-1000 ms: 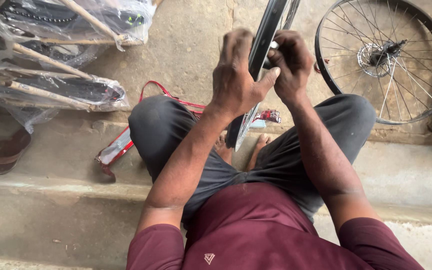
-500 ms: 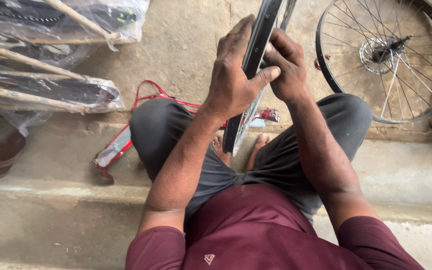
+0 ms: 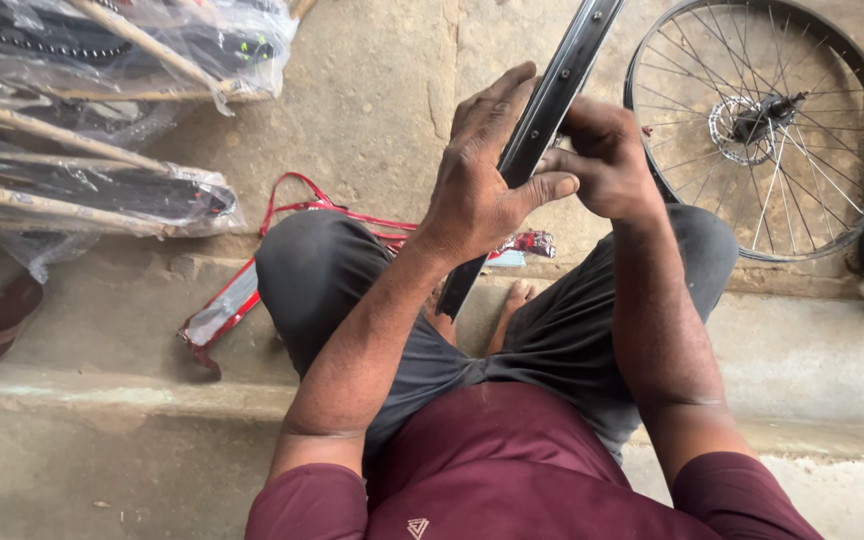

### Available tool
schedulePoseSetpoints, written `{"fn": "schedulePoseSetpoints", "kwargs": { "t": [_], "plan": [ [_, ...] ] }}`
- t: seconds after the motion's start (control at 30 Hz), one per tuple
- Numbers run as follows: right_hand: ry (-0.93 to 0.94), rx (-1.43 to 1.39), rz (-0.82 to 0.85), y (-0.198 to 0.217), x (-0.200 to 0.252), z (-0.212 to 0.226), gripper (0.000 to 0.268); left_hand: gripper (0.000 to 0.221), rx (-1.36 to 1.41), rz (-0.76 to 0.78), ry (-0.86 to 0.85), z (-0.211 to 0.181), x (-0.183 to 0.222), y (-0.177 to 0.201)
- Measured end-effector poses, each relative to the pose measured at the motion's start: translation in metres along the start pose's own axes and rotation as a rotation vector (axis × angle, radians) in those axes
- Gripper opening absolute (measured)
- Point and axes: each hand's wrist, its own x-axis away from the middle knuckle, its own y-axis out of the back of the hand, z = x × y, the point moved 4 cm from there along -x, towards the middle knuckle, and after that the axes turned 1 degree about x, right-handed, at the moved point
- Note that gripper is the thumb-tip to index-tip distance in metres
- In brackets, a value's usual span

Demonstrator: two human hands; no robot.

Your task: The person sits on the floor and uses their hands to adjust a bicycle wheel rim, then stands up and handles the wheel while standing near other people.

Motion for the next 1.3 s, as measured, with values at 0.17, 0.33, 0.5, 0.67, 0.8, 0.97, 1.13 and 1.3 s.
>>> {"fn": "schedulePoseSetpoints", "kwargs": {
  "t": [0.17,0.33,0.5,0.67,0.8,0.97,1.13,1.3],
  "plan": [
    [0.585,0.898,-0.575,-0.031,-0.008,0.014,0.031,0.094,-0.012,-0.031,-0.016,0.000,0.002,-0.002],
    [0.380,0.607,-0.498,-0.049,-0.003,0.009,0.025,0.095,0.023,-0.043,-0.009,-0.002,0.005,0.000],
    [0.025,-0.124,0.162,-0.020,-0.003,0.008,0.036,0.093,0.039,-0.048,0.031,0.008,0.004,0.011],
    [0.251,0.333,-0.167,-0.013,0.000,-0.023,0.022,0.090,0.092,-0.040,0.004,0.008,0.007,-0.002],
    [0.206,0.578,-0.459,-0.027,0.010,-0.047,0.015,0.095,-0.003,-0.106,-0.033,0.007,0.007,-0.003],
    [-0.081,0.290,-0.011,-0.027,0.008,-0.041,0.011,0.096,-0.011,-0.104,-0.017,0.004,0.011,-0.001],
    [-0.101,-0.151,-0.160,-0.025,0.009,-0.019,0.023,0.091,0.013,-0.048,0.006,0.002,0.008,0.001],
    [0.270,-0.099,-0.608,-0.014,0.018,-0.010,0.011,0.094,0.087,-0.041,0.023,0.000,0.006,-0.002]
  ]
}}
